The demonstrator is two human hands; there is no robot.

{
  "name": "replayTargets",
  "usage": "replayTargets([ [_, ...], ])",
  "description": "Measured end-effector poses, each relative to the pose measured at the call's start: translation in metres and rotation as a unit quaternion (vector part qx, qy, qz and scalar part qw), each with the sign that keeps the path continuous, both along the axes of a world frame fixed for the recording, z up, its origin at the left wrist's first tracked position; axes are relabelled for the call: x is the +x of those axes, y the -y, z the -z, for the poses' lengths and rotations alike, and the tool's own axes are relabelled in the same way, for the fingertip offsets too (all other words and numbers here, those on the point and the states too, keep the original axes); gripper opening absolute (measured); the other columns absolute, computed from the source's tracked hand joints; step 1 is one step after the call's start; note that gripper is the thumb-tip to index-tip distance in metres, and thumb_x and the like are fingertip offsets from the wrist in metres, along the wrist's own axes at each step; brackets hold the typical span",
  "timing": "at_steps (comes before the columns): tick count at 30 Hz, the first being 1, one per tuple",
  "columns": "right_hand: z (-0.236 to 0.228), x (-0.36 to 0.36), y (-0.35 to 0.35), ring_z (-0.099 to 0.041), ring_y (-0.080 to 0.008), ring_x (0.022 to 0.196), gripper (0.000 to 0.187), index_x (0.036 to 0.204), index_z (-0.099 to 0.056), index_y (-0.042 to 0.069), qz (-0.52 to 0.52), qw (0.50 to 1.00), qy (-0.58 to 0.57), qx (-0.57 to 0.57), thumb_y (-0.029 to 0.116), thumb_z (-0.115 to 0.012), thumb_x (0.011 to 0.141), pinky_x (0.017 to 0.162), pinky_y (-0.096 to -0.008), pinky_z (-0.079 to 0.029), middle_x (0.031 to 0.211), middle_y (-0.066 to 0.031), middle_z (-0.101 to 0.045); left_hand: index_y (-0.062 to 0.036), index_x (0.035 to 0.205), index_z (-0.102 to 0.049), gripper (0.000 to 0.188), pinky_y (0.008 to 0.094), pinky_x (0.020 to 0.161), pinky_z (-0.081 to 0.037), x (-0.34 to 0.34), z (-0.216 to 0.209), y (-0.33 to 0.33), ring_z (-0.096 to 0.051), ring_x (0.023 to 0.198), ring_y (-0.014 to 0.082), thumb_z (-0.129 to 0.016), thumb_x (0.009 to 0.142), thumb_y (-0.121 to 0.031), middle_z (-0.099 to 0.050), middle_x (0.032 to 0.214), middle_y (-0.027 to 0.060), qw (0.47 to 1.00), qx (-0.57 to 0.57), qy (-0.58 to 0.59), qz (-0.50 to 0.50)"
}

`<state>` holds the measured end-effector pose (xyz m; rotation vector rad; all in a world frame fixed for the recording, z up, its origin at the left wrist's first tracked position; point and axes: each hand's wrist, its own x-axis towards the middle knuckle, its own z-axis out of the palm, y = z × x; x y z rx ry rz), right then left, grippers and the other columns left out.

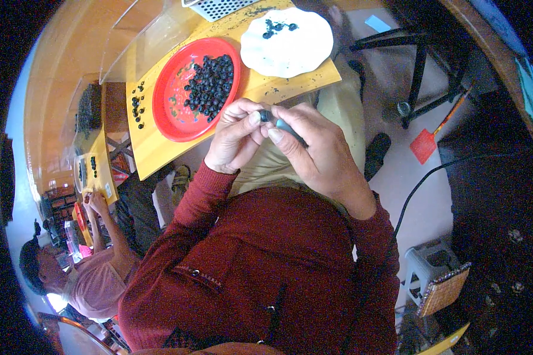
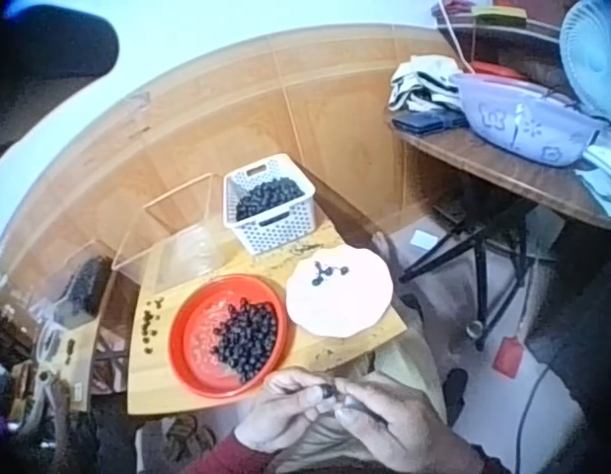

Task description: The recorder is sorting through berries, removing stems and bad berries, and placing the clean berries onto a plate.

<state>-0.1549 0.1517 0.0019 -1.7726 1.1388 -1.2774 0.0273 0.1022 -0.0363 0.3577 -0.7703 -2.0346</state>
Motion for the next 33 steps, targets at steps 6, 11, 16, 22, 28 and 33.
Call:
replayTargets([
  [6,-0.003,-0.003,-0.001,-0.064,-0.0313,0.082,0.033,0.113,-0.060,-0.007,0.010,0.999,-0.037,-0.007,0.019,-0.062,0.092,0.073,-0.0356,-0.050,0.092,-0.0183,-0.062,-0.0002,0.105,-0.065,0.014,0.0314,0.080,-0.054,-0.003,0.002,0.000,-0.065,0.087,0.0174,-0.062,0.091,-0.003,-0.068,0.097,0.0116,1.000,-0.001,0.013,-0.008],
  [11,0.000,-0.010,0.000,-0.062,-0.0315,0.078,0.032,0.114,-0.061,-0.005,-0.003,0.999,-0.053,-0.009,0.018,-0.062,0.092,0.070,-0.0366,-0.049,0.089,-0.0173,-0.060,0.0000,0.105,-0.065,0.014,0.0306,0.079,-0.054,-0.005,0.005,0.001,-0.065,0.087,0.0172,-0.062,0.091,-0.003,-0.068,0.098,0.0116,1.000,-0.005,0.018,-0.002],
  [16,-0.004,-0.017,-0.002,-0.062,-0.0320,0.080,0.031,0.115,-0.061,-0.004,-0.015,0.999,-0.041,-0.001,0.016,-0.062,0.091,0.071,-0.0365,-0.050,0.090,-0.0175,-0.060,0.0004,0.105,-0.065,0.015,0.0314,0.080,-0.054,-0.008,0.003,0.000,-0.065,0.089,0.0177,-0.063,0.090,-0.003,-0.068,0.100,0.0118,1.000,-0.006,0.018,0.001],
  [22,-0.001,-0.023,-0.003,-0.063,-0.0327,0.083,0.031,0.113,-0.060,-0.007,-0.017,0.998,-0.046,-0.029,0.014,-0.062,0.091,0.073,-0.0365,-0.050,0.092,-0.0190,-0.061,0.0006,0.104,-0.065,0.015,0.0317,0.080,-0.054,-0.013,-0.003,-0.003,-0.065,0.089,0.0176,-0.063,0.090,-0.003,-0.068,0.100,0.0121,1.000,-0.008,0.020,0.013],
  [28,-0.009,-0.025,-0.008,-0.063,-0.0326,0.083,0.030,0.109,-0.060,-0.010,-0.029,0.999,-0.025,-0.027,0.014,-0.061,0.091,0.074,-0.0359,-0.050,0.091,-0.0204,-0.061,0.0009,0.103,-0.065,0.014,0.0300,0.077,-0.053,-0.011,-0.005,-0.005,-0.064,0.084,0.0166,-0.063,0.090,-0.003,-0.068,0.097,0.0126,0.999,-0.043,0.020,0.008],
  [33,-0.006,-0.028,-0.012,-0.064,-0.0318,0.083,0.028,0.109,-0.061,-0.010,-0.001,1.000,-0.020,-0.008,0.013,-0.059,0.092,0.075,-0.0349,-0.050,0.092,-0.0205,-0.063,0.0006,0.100,-0.066,0.012,0.0317,0.074,-0.053,-0.017,-0.017,-0.015,-0.064,0.081,0.0186,-0.064,0.089,-0.004,-0.067,0.093,0.0131,0.994,-0.111,0.012,0.023],
])
